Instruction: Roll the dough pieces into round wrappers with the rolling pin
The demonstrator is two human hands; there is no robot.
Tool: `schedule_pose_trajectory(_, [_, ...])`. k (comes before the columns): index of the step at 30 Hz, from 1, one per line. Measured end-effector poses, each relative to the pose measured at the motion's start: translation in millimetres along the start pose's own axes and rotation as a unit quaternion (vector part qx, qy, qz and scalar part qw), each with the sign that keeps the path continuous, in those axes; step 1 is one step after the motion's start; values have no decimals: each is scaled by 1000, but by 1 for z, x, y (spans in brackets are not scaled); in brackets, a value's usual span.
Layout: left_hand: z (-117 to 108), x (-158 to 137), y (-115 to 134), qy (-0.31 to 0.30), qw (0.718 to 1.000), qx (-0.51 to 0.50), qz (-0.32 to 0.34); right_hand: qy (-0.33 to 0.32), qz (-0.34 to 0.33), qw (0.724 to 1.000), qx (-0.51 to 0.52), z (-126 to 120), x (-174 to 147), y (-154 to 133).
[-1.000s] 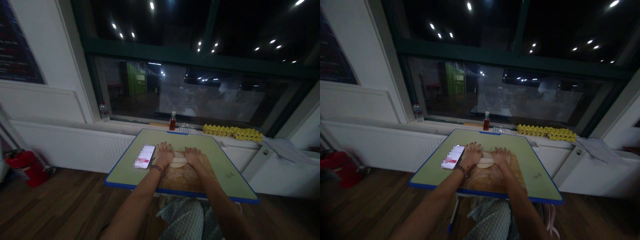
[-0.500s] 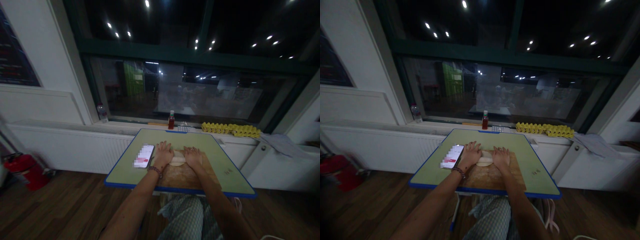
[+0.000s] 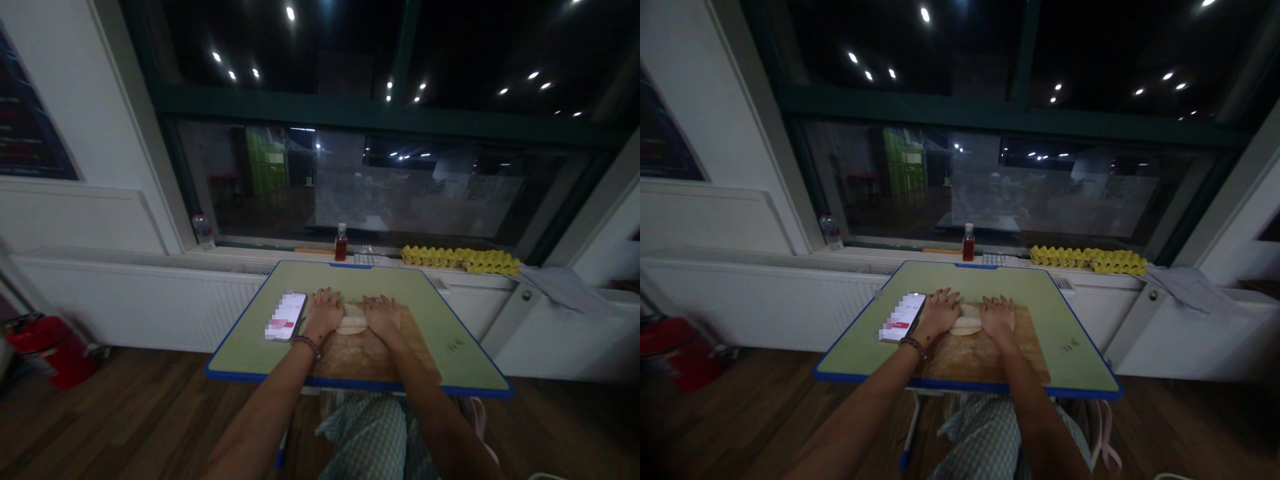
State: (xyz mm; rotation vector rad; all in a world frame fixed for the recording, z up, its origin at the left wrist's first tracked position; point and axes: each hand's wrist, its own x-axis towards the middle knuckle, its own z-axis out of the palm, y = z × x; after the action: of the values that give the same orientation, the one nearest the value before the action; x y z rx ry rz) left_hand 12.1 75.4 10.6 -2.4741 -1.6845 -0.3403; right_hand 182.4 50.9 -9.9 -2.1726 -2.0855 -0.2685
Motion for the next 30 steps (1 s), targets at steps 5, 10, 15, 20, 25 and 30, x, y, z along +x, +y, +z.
schedule_pose_trajectory(5, [0, -1, -1, -35, 999, 8, 14, 14, -8, 1000, -2, 1, -1, 0])
schedule_pose_trajectory(10, [0, -7, 0, -24, 999, 9, 26, 26, 3, 1000, 8, -9, -17, -4])
schedule_pose_trajectory(15, [2, -8, 0, -19, 1000, -6, 24, 29, 7, 999, 16, -12, -21, -5])
schedule_pose_trajectory(20, [2, -3, -1, -17, 1000, -3, 13, 11, 6, 1000, 14, -8, -9, -4])
schedule_pose_trajectory(25, [3, -11, 2, 14, 1000, 1, 26, 33, 8, 999, 16, -14, -22, -7])
schedule_pose_trajectory(30, [6, -22, 4, 25, 999, -12, 34, 39, 11, 999, 26, -18, -40, -8])
